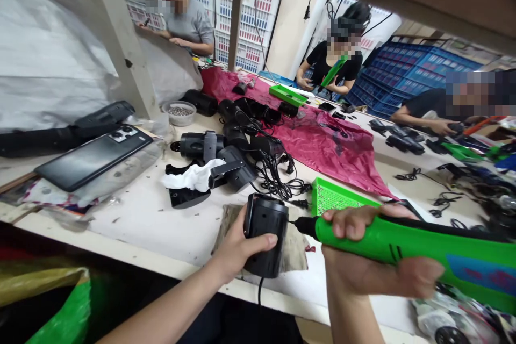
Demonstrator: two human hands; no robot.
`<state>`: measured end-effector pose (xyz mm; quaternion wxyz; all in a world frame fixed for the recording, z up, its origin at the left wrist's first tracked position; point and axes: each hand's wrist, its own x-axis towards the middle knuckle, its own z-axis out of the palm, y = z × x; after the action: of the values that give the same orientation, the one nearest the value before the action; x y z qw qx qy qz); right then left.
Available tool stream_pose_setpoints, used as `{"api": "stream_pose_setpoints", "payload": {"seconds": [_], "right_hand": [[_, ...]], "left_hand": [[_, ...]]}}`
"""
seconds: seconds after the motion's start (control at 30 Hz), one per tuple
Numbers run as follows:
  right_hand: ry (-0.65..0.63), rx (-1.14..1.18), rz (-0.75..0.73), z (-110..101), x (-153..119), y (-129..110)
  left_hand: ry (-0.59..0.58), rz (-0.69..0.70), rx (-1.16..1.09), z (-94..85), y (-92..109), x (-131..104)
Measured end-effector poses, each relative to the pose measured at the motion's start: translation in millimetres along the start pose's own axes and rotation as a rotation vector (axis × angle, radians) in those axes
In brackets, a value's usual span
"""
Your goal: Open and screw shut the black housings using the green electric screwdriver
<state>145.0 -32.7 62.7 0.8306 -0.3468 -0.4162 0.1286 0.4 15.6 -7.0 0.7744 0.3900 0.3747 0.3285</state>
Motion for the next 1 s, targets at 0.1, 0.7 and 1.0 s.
{"api": "stream_pose_setpoints", "payload": {"seconds": [0.1, 0.7, 1.0], "right_hand": [[-0.008, -0.09, -0.03, 4.5, 1.3, -21.0], [-0.121, 0.08, 0.124, 36.2, 3.0, 12.6], [-0.12, 0.202, 0.063, 46.9, 4.9, 19.9]], "left_hand": [[-0.034, 0.055, 0.0, 0.4, 0.6, 2.5], [-0.066, 0.166, 0.173, 1.6, 3.1, 6.8], [-0.03, 0.181, 0.189, 1.5, -1.1, 5.3]]}}
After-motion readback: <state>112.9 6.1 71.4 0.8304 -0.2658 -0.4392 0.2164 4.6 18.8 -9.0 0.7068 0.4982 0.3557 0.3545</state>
